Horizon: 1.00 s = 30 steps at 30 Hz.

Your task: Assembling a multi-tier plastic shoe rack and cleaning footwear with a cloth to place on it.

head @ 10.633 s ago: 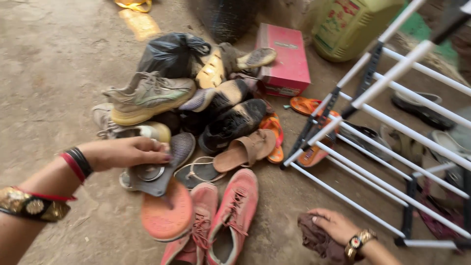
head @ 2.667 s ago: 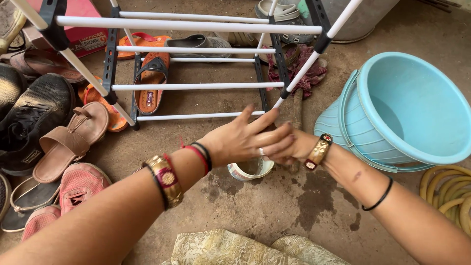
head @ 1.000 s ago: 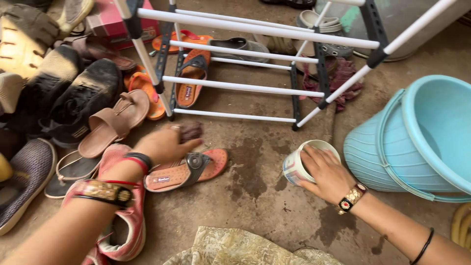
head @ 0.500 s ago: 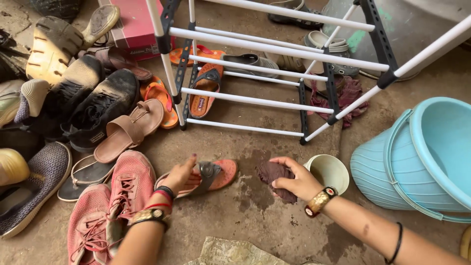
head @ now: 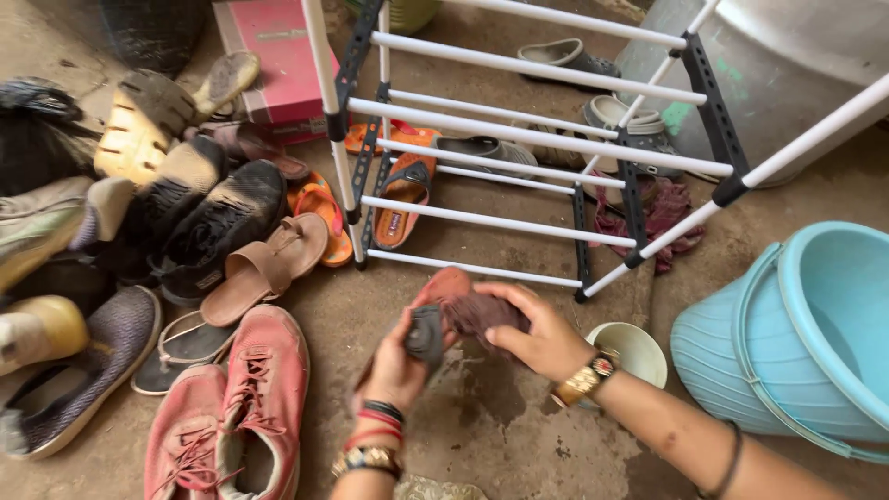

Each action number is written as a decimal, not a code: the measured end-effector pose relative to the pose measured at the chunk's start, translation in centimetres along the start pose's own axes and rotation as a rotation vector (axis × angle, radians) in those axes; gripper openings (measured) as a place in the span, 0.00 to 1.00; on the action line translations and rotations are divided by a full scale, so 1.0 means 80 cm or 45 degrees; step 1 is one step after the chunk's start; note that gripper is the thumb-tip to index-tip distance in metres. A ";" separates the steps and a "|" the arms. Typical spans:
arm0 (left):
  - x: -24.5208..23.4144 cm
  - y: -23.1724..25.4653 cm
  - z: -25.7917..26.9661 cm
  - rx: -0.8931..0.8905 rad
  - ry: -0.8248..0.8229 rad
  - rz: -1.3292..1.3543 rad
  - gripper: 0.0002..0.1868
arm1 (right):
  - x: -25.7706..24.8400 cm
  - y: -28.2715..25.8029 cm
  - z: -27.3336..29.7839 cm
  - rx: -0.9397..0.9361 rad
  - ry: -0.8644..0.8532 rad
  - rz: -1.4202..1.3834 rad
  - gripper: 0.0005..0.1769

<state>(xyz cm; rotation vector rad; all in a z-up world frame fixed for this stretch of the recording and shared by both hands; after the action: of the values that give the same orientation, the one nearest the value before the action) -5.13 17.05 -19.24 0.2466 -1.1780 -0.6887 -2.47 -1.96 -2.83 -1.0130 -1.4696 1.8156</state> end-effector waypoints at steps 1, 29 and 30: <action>0.014 -0.008 0.002 0.107 -0.030 0.110 0.25 | 0.014 -0.020 -0.011 -0.207 -0.012 0.161 0.31; 0.165 0.052 0.107 0.560 -0.246 0.609 0.32 | 0.034 -0.128 -0.015 -0.620 0.005 0.303 0.32; 0.161 0.054 0.113 0.556 -0.229 0.606 0.32 | 0.044 -0.117 -0.011 -0.610 0.002 0.289 0.32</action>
<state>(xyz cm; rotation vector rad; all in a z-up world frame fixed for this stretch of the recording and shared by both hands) -9.06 14.05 -3.68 0.2583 -1.4875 -0.0308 -3.79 3.46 5.50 -1.4602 -1.9054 1.6394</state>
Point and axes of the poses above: each hand's wrist, its own z-axis away from the middle knuckle, its own x-axis out of the palm, y = z × x, the point moved 2 cm from there along -z, towards the middle knuckle, and after that the axes turned 12 degrees about -z, right-handed, at the moved point
